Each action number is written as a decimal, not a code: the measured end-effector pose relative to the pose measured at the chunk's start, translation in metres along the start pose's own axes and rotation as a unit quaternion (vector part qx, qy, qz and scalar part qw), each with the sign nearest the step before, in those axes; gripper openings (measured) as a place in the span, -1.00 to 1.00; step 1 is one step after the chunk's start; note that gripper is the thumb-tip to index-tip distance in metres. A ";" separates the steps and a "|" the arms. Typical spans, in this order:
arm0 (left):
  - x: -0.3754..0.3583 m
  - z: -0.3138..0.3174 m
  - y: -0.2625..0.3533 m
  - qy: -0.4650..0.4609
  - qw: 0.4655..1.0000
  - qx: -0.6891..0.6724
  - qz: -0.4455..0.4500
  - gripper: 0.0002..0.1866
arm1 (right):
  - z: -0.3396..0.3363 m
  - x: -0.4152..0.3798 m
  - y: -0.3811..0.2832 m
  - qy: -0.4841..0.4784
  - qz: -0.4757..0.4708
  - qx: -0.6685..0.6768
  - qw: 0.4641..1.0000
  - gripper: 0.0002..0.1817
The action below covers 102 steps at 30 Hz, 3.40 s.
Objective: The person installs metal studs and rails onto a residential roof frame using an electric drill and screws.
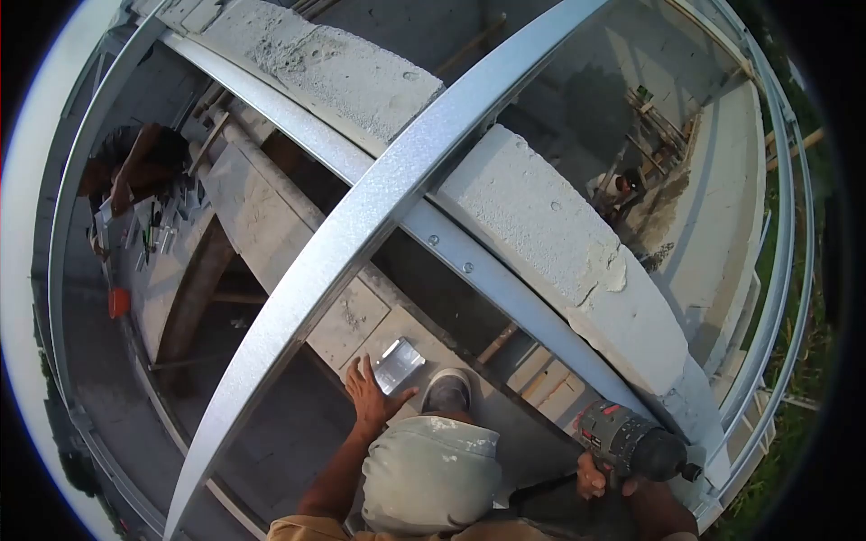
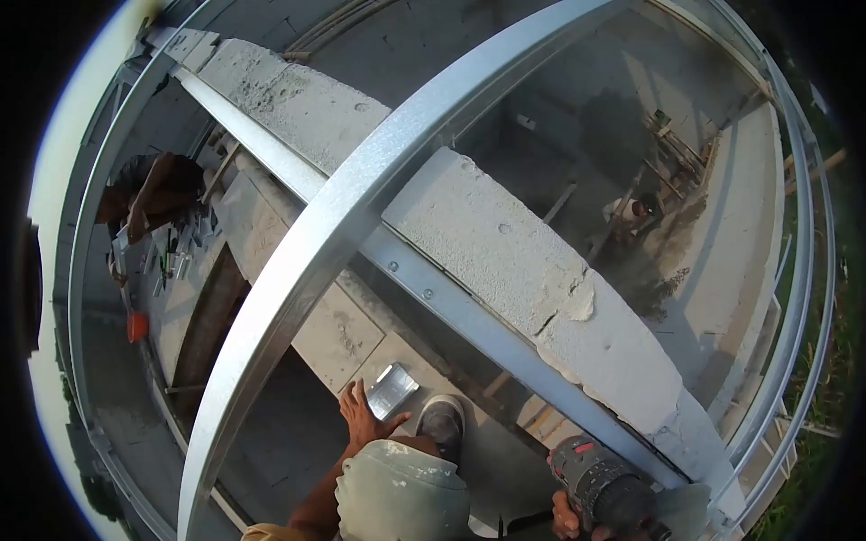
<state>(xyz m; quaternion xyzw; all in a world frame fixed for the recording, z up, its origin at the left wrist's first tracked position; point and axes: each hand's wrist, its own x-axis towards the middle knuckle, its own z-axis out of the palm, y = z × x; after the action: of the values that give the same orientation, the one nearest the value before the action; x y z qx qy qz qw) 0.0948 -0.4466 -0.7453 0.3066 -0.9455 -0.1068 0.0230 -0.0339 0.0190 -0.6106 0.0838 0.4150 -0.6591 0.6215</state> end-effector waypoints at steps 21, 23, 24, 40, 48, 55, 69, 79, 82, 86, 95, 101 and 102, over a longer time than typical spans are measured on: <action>-0.012 -0.592 0.285 -0.390 0.398 -0.733 -0.389 -0.32 | 0.403 -0.303 -0.204 0.167 -0.108 -0.022 0.980 -0.21; 0.004 -0.621 0.274 -0.451 0.372 -0.728 -0.359 -0.44 | 0.356 -0.382 -0.143 0.348 0.044 -0.340 0.873 -0.73; 0.002 -0.621 0.256 -0.464 0.375 -0.724 -0.346 -0.46 | 0.334 -0.429 -0.102 0.220 0.114 -0.477 0.843 -0.74; -0.049 -0.791 0.201 -0.620 0.617 -0.273 -0.402 -0.53 | 0.302 -0.297 0.007 0.322 -0.368 -0.454 0.744 -0.69; -0.061 -0.775 0.187 -0.528 0.721 -0.242 -0.379 -0.49 | 0.325 -0.264 -0.003 0.306 -0.296 -0.433 0.794 -0.69; -0.084 -0.803 0.218 -0.536 0.777 -0.131 -0.303 -0.38 | 0.330 -0.251 -0.014 0.312 -0.231 -0.438 0.811 -0.70; -0.132 -0.802 0.192 -0.499 0.763 -0.249 -0.329 -0.41 | 0.335 -0.229 -0.050 0.304 -0.168 -0.466 0.813 -0.71; -0.174 -0.800 0.179 -0.422 0.757 -0.306 -0.395 -0.39 | 0.320 -0.240 -0.062 0.302 -0.159 -0.489 0.802 -0.72; -0.179 -0.801 0.183 -0.409 0.749 -0.293 -0.431 -0.38 | 0.316 -0.244 -0.065 0.305 -0.158 -0.491 0.801 -0.72; -0.180 -0.807 0.188 -0.412 0.749 -0.299 -0.424 -0.36 | 0.302 -0.257 -0.074 0.314 -0.160 -0.494 0.795 -0.72; -0.186 -0.786 0.172 -0.399 0.703 -0.410 -0.423 -0.41 | 0.277 -0.297 -0.096 0.336 -0.161 -0.515 0.772 -0.73; -0.184 -0.800 0.190 -0.373 0.697 -0.451 -0.413 -0.40 | 0.281 -0.342 -0.090 0.340 -0.160 -0.531 0.759 -0.73; -0.186 -0.794 0.185 -0.370 0.692 -0.461 -0.414 -0.40 | 0.280 -0.351 -0.086 0.342 -0.157 -0.536 0.756 -0.73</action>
<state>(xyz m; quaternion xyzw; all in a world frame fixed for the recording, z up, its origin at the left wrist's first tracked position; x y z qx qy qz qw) 0.2255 -0.3409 0.0744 0.5534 -0.4865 -0.6331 -0.2371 0.0783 0.0896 -0.1733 -0.1100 0.8925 -0.3448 0.2692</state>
